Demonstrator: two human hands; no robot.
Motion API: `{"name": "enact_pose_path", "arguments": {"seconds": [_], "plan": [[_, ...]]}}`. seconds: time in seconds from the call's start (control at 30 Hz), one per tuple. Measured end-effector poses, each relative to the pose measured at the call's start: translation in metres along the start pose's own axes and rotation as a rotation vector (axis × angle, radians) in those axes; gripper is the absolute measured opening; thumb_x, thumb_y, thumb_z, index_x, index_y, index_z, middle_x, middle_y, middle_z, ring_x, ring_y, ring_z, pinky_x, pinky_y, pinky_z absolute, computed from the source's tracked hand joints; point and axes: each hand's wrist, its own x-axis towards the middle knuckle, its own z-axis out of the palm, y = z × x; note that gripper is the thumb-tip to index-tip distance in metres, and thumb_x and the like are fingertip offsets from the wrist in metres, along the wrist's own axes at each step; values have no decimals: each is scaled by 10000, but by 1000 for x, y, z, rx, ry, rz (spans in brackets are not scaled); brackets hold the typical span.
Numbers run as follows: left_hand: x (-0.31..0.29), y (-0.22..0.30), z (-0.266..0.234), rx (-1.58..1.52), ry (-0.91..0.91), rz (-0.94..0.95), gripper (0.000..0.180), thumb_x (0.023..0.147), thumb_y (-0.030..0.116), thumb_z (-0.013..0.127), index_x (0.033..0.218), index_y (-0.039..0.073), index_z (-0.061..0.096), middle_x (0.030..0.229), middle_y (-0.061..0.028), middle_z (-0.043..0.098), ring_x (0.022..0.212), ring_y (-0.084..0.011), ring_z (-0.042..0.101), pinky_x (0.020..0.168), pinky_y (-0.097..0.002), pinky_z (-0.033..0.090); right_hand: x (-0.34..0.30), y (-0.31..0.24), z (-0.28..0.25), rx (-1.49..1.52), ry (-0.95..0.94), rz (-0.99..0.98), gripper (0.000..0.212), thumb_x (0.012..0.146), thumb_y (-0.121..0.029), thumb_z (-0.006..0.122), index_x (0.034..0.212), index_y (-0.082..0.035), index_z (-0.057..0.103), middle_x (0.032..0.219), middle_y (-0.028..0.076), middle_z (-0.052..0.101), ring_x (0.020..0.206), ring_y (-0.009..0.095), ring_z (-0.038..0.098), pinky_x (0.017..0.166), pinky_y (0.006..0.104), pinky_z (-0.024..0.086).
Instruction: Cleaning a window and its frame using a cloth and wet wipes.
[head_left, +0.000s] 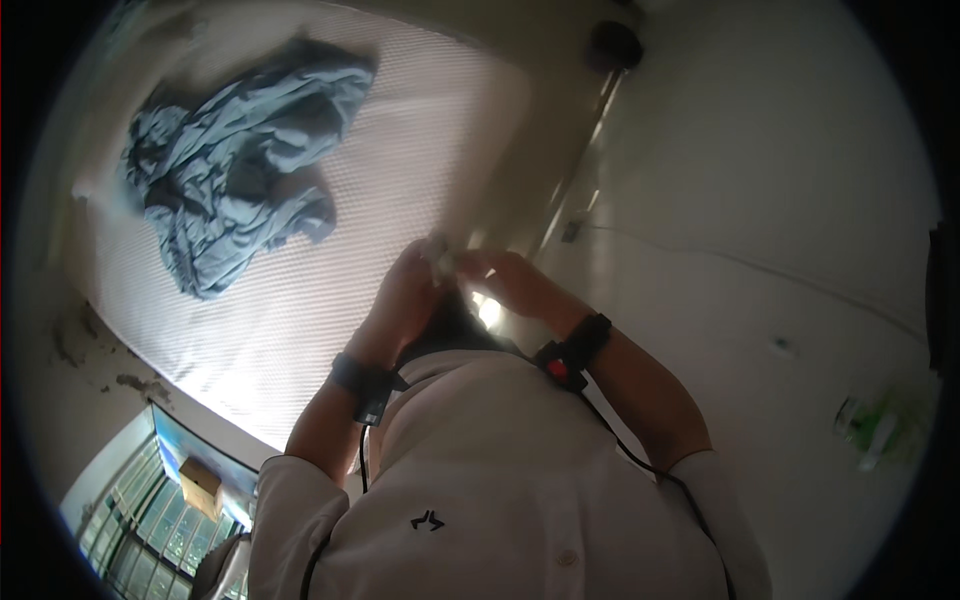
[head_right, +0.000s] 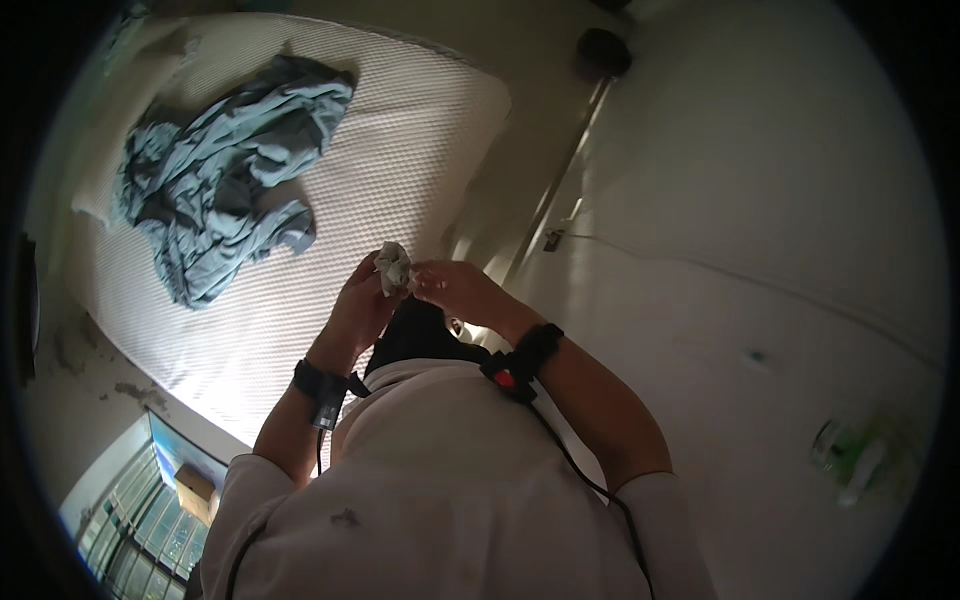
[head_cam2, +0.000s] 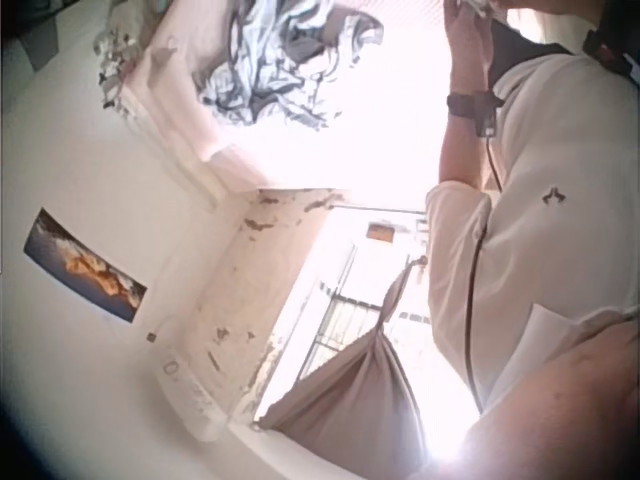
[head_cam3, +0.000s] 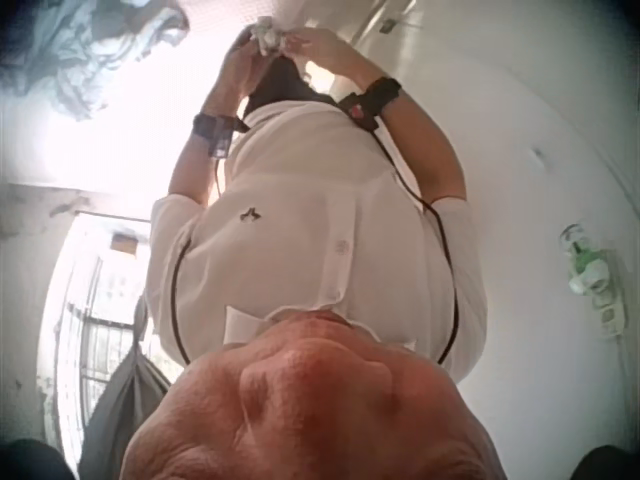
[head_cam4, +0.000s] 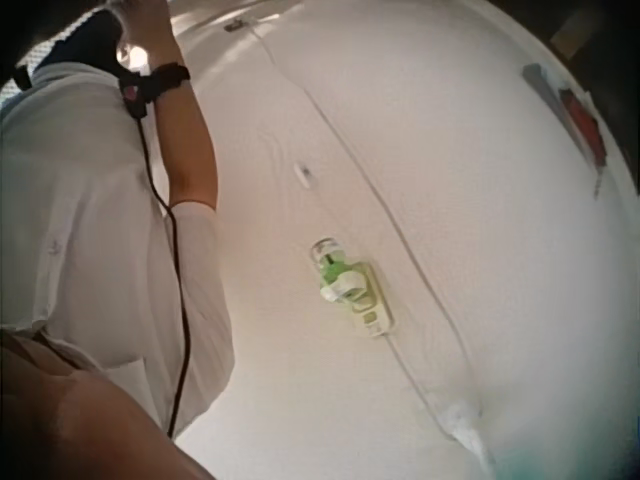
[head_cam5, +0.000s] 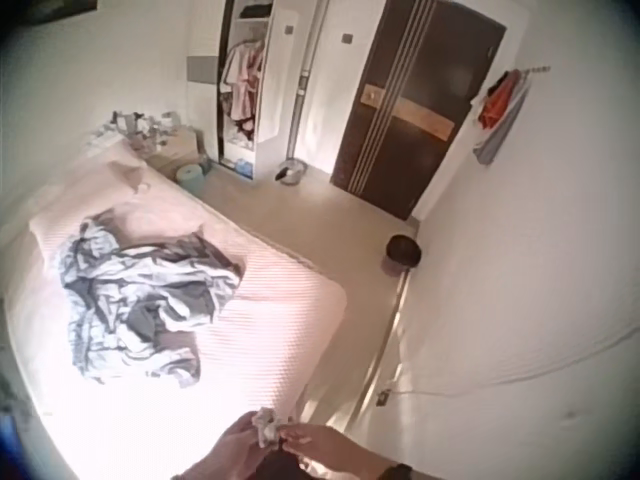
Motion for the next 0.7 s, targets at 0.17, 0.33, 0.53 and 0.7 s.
{"name": "enact_pose_path", "arguments": {"seconds": [0.17, 0.33, 0.53, 0.7], "plan": [[83, 10, -17, 650, 83, 228, 378, 980, 77, 539, 1346, 25, 461, 1215, -97, 575, 1124, -222, 591, 959, -354, 518, 53, 1, -74, 111, 17, 133, 471, 909, -196, 716, 1334, -44, 582, 1176, 121, 652, 1053, 209, 641, 899, 339, 523], [124, 48, 7, 642, 107, 120, 379, 979, 83, 537, 1343, 12, 458, 1227, -118, 572, 1142, -236, 589, 973, -377, 517, 94, -29, -105, 222, -122, 127, 509, 899, -194, 731, 1350, -27, 560, 1189, 102, 648, 1109, 198, 615, 932, 335, 506], [162, 109, 51, 138, 219, 26, 377, 985, 123, 537, 1346, 44, 463, 1253, -110, 574, 1141, -234, 584, 952, -368, 511, 142, -46, -131, 728, -56, 4, 478, 929, -161, 689, 1348, 14, 541, 1272, 110, 624, 1246, 203, 542, 1059, 357, 426], [198, 126, 79, 270, 227, 62, 733, 927, 98, 603, 1560, 118, 233, 1283, -89, 545, 1021, -178, 584, 871, -326, 500, 168, -53, -179, 557, -72, -46, 435, 914, -200, 698, 1282, 11, 601, 1258, 115, 630, 1212, 206, 557, 1063, 362, 407]]}}
